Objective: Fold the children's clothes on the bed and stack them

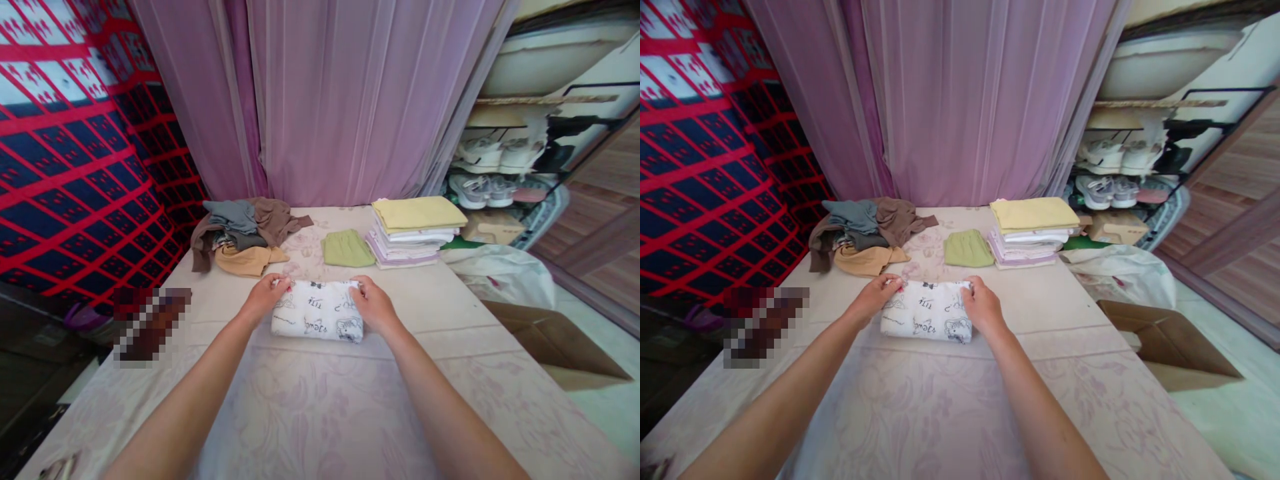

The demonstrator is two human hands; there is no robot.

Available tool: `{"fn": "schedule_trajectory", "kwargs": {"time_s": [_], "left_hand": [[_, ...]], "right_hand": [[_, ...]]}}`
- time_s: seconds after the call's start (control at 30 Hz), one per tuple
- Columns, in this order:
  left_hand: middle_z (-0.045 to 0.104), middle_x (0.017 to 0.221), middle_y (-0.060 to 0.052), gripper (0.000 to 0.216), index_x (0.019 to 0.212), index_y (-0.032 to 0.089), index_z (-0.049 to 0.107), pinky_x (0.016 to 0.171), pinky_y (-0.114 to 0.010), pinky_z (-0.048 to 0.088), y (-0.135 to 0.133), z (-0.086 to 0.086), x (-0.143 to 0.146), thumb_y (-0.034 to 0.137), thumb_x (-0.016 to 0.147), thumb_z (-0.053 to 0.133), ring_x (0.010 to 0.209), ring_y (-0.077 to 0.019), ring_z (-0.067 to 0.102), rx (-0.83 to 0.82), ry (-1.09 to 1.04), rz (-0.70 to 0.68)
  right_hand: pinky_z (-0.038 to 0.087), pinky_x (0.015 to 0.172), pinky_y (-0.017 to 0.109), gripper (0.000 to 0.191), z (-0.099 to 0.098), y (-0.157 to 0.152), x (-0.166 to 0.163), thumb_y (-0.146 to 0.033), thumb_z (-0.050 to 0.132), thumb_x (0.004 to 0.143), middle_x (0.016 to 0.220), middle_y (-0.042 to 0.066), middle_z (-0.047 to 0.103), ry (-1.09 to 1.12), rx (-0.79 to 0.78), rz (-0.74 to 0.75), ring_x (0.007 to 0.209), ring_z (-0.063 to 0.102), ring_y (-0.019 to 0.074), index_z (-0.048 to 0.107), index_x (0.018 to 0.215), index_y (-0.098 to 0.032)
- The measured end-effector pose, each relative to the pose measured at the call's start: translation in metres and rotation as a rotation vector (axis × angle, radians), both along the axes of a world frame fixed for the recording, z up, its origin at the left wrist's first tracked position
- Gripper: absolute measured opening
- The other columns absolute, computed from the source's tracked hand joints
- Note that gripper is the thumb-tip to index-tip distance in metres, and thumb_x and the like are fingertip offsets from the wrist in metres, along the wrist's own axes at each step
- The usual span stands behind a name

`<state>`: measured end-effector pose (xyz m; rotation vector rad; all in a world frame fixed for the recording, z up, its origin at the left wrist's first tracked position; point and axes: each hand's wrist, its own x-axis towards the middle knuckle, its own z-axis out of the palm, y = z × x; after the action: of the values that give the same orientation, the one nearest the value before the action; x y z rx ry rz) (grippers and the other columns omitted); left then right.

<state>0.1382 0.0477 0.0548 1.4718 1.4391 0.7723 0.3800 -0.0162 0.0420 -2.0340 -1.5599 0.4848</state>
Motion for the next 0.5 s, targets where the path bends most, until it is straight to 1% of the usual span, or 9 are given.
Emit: {"fn": "schedule_trajectory", "kwargs": {"time_s": [0.03, 0.1, 0.17, 0.23, 0.33, 0.4, 0.5], "left_hand": [[0.065, 0.081, -0.003, 0.055, 0.111, 0.014, 0.059, 0.062, -0.024, 0.043, 0.003, -0.003, 0.002, 0.054, 0.072, 0.061, 0.073, -0.0169, 0.06, -0.033, 0.015, 0.018], [0.067, 0.093, -0.007, 0.068, 0.129, 0.014, 0.049, 0.07, -0.026, 0.045, 0.003, -0.01, 0.004, 0.052, 0.074, 0.062, 0.082, -0.0188, 0.062, -0.062, 0.073, 0.027], [0.066, 0.099, -0.007, 0.077, 0.141, 0.016, 0.037, 0.075, -0.027, 0.046, -0.002, -0.018, 0.003, 0.044, 0.075, 0.065, 0.087, -0.0193, 0.063, -0.017, 0.173, 0.019], [0.066, 0.102, -0.005, 0.076, 0.144, 0.022, 0.032, 0.077, -0.027, 0.045, -0.008, -0.025, 0.003, 0.034, 0.077, 0.064, 0.088, -0.0188, 0.063, 0.057, 0.276, 0.019], [0.066, 0.105, -0.003, 0.07, 0.144, 0.027, 0.032, 0.078, -0.028, 0.045, -0.01, -0.032, 0.006, 0.028, 0.08, 0.059, 0.089, -0.0188, 0.063, 0.1, 0.379, 0.048], [0.066, 0.108, -0.004, 0.068, 0.144, 0.026, 0.033, 0.08, -0.029, 0.046, -0.008, -0.035, 0.009, 0.027, 0.081, 0.059, 0.091, -0.0196, 0.063, 0.09, 0.419, 0.065], [0.063, 0.115, -0.007, 0.066, 0.144, 0.023, 0.033, 0.085, -0.03, 0.046, -0.008, -0.037, 0.011, 0.026, 0.083, 0.058, 0.097, -0.0205, 0.062, 0.103, 0.457, 0.085]], "right_hand": [[0.04, 0.066, 0.024, 0.037, -0.005, 0.006, -0.003, -0.028, 0.042, 0.088, 0.084, 0.003, 0.067, -0.026, -0.013, -0.03, 0.073, 0.06, 0.0163, 0.054, 0.121, -0.018], [0.042, 0.07, 0.026, 0.043, -0.012, 0.012, -0.009, -0.028, 0.041, 0.09, 0.087, 0.005, 0.068, -0.065, -0.046, -0.051, 0.078, 0.062, 0.0181, 0.046, 0.132, -0.018], [0.043, 0.074, 0.028, 0.047, -0.018, 0.014, -0.014, -0.028, 0.039, 0.092, 0.091, 0.007, 0.07, -0.098, -0.064, -0.054, 0.084, 0.064, 0.0202, 0.041, 0.137, -0.018], [0.043, 0.077, 0.03, 0.048, -0.02, 0.014, -0.016, -0.029, 0.038, 0.093, 0.097, 0.008, 0.07, -0.131, -0.062, -0.059, 0.088, 0.065, 0.0217, 0.038, 0.14, -0.018], [0.044, 0.083, 0.031, 0.049, -0.022, 0.015, -0.019, -0.028, 0.036, 0.094, 0.109, 0.011, 0.068, -0.173, -0.039, -0.07, 0.095, 0.064, 0.0227, 0.035, 0.142, -0.018], [0.044, 0.085, 0.031, 0.048, -0.024, 0.016, -0.021, -0.028, 0.036, 0.095, 0.115, 0.011, 0.065, -0.195, -0.031, -0.077, 0.099, 0.063, 0.0225, 0.036, 0.142, -0.017], [0.045, 0.085, 0.031, 0.048, -0.029, 0.019, -0.022, -0.028, 0.037, 0.094, 0.12, 0.012, 0.062, -0.232, -0.032, -0.084, 0.1, 0.062, 0.0223, 0.037, 0.141, -0.017]]}}
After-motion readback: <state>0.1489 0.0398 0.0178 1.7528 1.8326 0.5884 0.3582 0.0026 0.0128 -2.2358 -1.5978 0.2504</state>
